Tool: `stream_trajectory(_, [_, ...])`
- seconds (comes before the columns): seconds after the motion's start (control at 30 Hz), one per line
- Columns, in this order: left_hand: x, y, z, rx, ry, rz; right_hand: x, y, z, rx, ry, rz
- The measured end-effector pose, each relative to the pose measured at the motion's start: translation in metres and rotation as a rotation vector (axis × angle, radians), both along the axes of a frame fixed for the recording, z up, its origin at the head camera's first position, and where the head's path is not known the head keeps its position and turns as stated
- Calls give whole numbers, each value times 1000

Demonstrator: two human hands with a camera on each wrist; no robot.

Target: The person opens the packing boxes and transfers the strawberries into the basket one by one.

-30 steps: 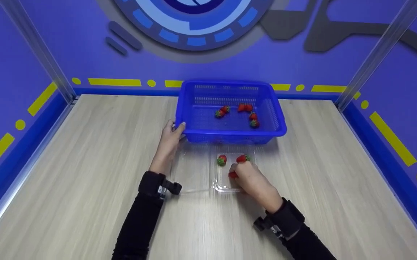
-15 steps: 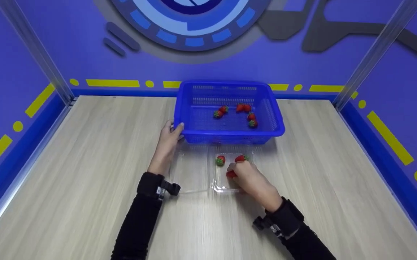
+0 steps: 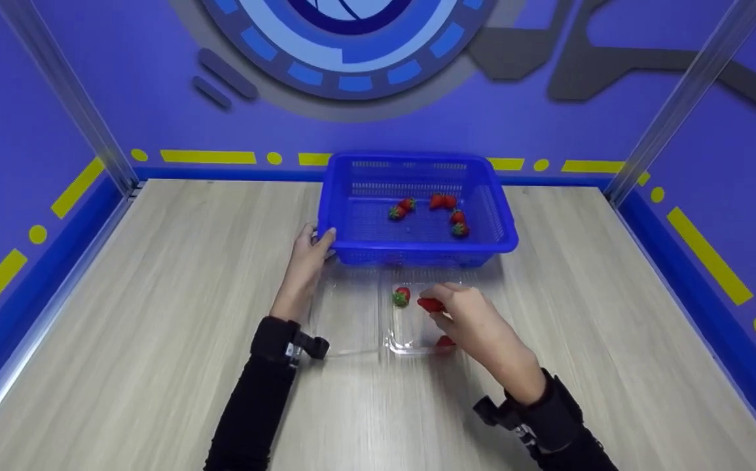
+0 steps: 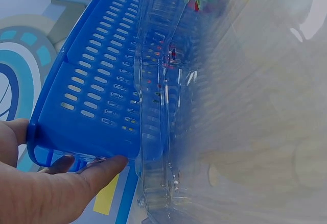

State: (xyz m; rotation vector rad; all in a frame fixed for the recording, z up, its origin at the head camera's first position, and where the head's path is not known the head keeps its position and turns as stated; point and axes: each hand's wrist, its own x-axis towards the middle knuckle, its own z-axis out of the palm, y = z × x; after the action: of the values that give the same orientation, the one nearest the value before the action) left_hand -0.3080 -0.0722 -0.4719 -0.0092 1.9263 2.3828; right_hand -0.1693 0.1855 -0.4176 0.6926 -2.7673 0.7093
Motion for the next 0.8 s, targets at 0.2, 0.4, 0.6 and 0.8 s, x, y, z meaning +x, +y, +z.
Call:
stream_trajectory(0.2, [0,0,0,6,13,-4,8,5,13,-25,70,-3])
stream_trajectory(0.4, [1,0,1,-1,23,-12,12,7,18,-21,90,-14])
stream_trajectory(0.6, [1,0,1,6,17,-13,12,7,18,-22,85,-11])
stream_trajectory(0.8, [0,1,1,14,19,-15,12,7,17,-22,95,-7])
